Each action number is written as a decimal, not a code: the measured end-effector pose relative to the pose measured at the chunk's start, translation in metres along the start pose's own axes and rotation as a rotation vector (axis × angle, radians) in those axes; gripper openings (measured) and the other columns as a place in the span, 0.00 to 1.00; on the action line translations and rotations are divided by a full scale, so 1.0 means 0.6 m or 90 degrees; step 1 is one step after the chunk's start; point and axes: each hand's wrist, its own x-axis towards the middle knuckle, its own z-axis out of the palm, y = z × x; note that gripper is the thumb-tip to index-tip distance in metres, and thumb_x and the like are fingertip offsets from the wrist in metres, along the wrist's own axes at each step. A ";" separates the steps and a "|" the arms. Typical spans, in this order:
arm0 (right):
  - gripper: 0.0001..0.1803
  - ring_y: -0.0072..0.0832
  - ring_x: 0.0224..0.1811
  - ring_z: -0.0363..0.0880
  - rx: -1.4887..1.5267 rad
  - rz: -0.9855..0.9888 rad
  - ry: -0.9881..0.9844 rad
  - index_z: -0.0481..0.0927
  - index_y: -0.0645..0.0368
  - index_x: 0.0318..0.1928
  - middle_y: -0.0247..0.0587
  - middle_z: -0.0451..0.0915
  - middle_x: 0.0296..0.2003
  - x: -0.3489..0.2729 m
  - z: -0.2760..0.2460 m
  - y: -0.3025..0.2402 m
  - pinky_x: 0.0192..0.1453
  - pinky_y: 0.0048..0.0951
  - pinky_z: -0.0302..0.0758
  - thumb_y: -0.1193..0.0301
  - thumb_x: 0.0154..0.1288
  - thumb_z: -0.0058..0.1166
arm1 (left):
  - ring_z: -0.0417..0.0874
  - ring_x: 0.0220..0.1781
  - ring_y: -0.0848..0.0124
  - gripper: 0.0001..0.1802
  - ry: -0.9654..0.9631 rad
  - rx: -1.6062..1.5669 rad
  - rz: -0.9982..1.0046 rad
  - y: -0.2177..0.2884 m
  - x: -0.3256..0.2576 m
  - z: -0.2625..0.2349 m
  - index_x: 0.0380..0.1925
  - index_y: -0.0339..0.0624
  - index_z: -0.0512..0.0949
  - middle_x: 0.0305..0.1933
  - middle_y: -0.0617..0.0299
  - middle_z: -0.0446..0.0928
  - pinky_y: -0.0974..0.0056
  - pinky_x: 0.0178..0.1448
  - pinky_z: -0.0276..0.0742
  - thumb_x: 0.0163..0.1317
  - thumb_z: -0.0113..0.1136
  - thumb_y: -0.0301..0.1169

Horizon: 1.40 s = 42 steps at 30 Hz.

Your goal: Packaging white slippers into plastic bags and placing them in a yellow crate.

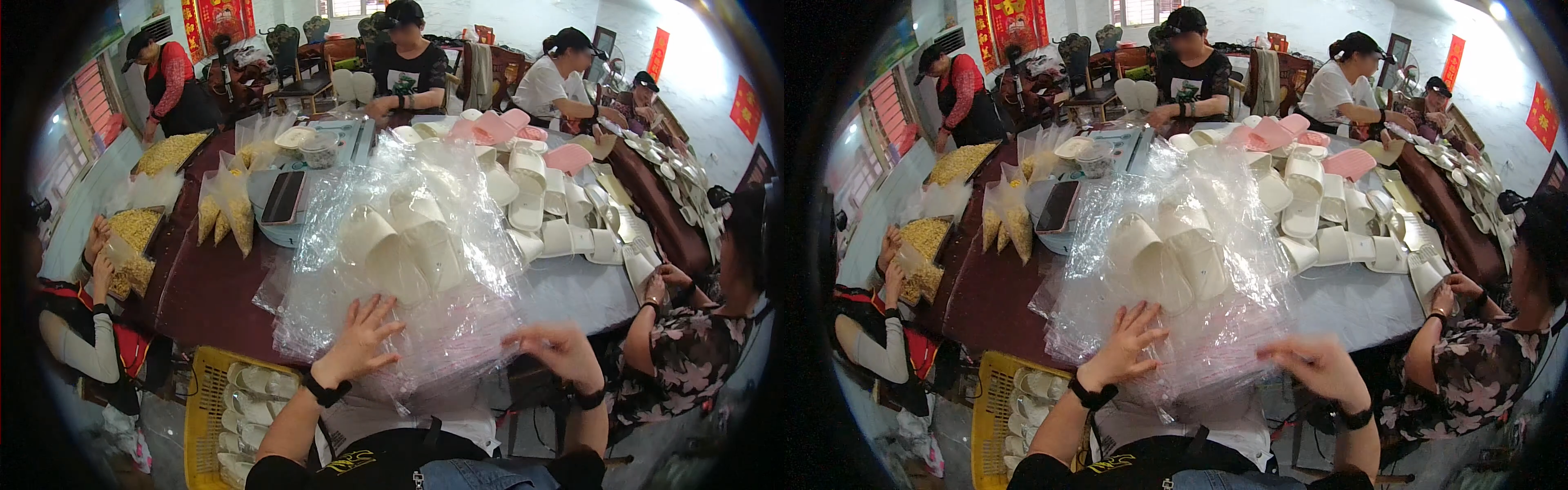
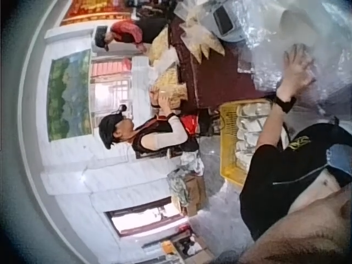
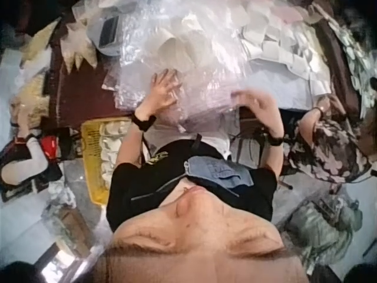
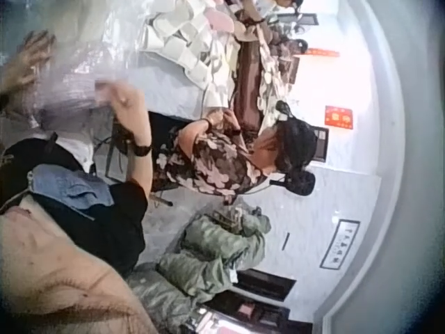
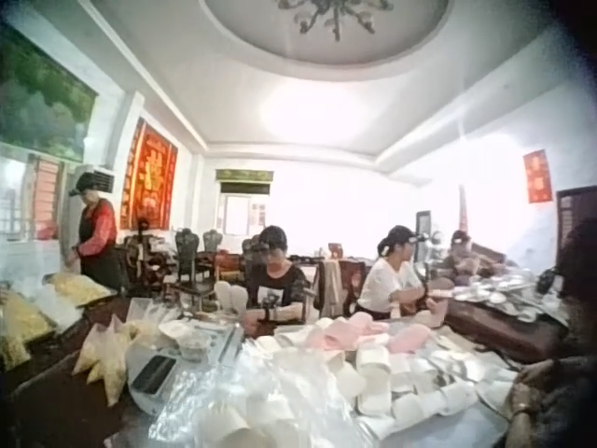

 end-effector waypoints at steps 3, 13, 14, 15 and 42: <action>0.22 0.39 0.49 0.83 -0.127 -0.133 0.220 0.79 0.59 0.62 0.49 0.85 0.49 0.095 0.009 -0.002 0.54 0.32 0.78 0.69 0.69 0.62 | 0.53 0.81 0.41 0.33 0.022 0.010 -0.004 0.018 0.006 -0.022 0.62 0.54 0.77 0.80 0.47 0.56 0.32 0.78 0.43 0.54 0.73 0.43; 0.45 0.28 0.35 0.82 -0.152 0.057 0.111 0.69 0.66 0.70 0.46 0.86 0.40 0.226 0.021 0.082 0.43 0.30 0.78 0.66 0.54 0.75 | 0.82 0.24 0.74 0.13 0.159 -0.488 -0.522 0.057 -0.042 -0.040 0.38 0.36 0.82 0.28 0.58 0.83 0.68 0.28 0.76 0.69 0.66 0.37; 0.45 0.28 0.35 0.82 -0.152 0.060 0.109 0.69 0.66 0.70 0.46 0.86 0.40 0.226 0.016 0.093 0.43 0.30 0.78 0.66 0.54 0.75 | 0.81 0.24 0.76 0.12 0.079 -0.601 -0.608 0.060 -0.033 -0.046 0.37 0.35 0.81 0.28 0.59 0.84 0.70 0.29 0.76 0.68 0.67 0.35; 0.43 0.30 0.38 0.83 -0.108 0.069 0.068 0.70 0.68 0.68 0.47 0.86 0.40 0.230 0.012 0.099 0.45 0.31 0.78 0.67 0.54 0.75 | 0.81 0.24 0.76 0.12 0.079 -0.600 -0.609 0.060 -0.029 -0.047 0.37 0.35 0.81 0.28 0.59 0.84 0.70 0.29 0.76 0.68 0.67 0.35; 0.40 0.27 0.49 0.82 0.712 -0.078 -0.082 0.63 0.57 0.72 0.47 0.82 0.50 0.256 0.031 0.022 0.55 0.27 0.79 0.91 0.61 0.57 | 0.76 0.65 0.50 0.18 0.429 -1.314 -0.214 0.030 -0.067 -0.070 0.60 0.42 0.69 0.65 0.45 0.73 0.36 0.69 0.74 0.80 0.45 0.41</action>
